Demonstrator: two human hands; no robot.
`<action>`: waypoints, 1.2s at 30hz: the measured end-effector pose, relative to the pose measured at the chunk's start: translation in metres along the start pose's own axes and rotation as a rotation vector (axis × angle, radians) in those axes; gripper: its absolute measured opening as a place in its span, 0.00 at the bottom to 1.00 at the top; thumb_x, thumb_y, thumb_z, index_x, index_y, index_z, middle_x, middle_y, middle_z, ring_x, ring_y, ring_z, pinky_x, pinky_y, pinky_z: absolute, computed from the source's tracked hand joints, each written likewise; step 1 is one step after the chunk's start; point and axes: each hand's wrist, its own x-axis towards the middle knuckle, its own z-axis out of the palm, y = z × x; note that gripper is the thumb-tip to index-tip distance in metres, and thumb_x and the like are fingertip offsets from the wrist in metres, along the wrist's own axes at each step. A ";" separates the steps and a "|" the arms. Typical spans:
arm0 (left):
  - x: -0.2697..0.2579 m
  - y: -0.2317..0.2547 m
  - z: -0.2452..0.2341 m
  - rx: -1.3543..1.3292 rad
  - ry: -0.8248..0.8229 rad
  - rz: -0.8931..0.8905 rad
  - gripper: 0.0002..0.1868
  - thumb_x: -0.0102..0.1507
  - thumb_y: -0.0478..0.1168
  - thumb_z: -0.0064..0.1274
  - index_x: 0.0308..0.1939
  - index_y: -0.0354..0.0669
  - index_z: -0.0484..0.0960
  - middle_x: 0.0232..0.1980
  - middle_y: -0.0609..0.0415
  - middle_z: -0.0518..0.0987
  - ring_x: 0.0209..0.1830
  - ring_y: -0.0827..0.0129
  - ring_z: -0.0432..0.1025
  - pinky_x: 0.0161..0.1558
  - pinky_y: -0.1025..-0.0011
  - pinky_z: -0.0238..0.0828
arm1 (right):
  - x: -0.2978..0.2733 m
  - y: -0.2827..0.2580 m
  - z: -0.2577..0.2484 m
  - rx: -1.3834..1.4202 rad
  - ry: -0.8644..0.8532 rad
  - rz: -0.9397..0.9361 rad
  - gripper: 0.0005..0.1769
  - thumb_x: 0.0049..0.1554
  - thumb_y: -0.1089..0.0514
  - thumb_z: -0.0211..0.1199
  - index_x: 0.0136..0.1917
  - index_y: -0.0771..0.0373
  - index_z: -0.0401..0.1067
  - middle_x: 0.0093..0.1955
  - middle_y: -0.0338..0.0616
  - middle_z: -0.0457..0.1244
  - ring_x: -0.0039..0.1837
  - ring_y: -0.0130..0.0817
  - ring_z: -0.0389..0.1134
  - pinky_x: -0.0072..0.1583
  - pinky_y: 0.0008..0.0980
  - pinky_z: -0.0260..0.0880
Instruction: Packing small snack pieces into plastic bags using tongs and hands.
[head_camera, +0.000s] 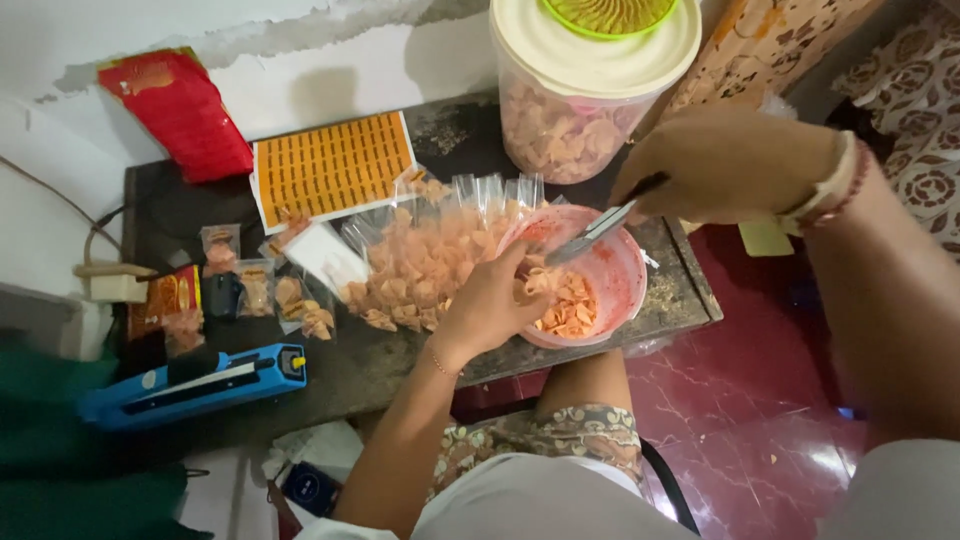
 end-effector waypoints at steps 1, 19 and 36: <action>-0.001 0.000 0.000 0.004 0.004 0.004 0.37 0.70 0.48 0.64 0.79 0.42 0.69 0.57 0.48 0.89 0.42 0.60 0.86 0.37 0.61 0.82 | -0.002 -0.001 -0.003 -0.002 0.007 0.001 0.17 0.69 0.46 0.61 0.67 0.37 0.85 0.62 0.21 0.80 0.62 0.25 0.82 0.65 0.35 0.82; 0.009 0.000 0.001 -0.096 0.027 0.114 0.24 0.70 0.44 0.63 0.70 0.47 0.80 0.69 0.53 0.88 0.58 0.61 0.88 0.57 0.63 0.85 | 0.014 -0.002 0.010 -0.067 0.048 -0.108 0.15 0.68 0.44 0.61 0.61 0.39 0.86 0.53 0.27 0.80 0.52 0.34 0.81 0.54 0.41 0.81; -0.001 -0.022 0.001 -0.140 0.129 0.009 0.22 0.69 0.52 0.65 0.65 0.53 0.85 0.67 0.61 0.89 0.51 0.66 0.88 0.49 0.67 0.85 | -0.003 0.018 -0.003 -0.042 0.107 0.002 0.18 0.65 0.36 0.65 0.66 0.22 0.84 0.61 0.11 0.80 0.63 0.31 0.82 0.68 0.40 0.77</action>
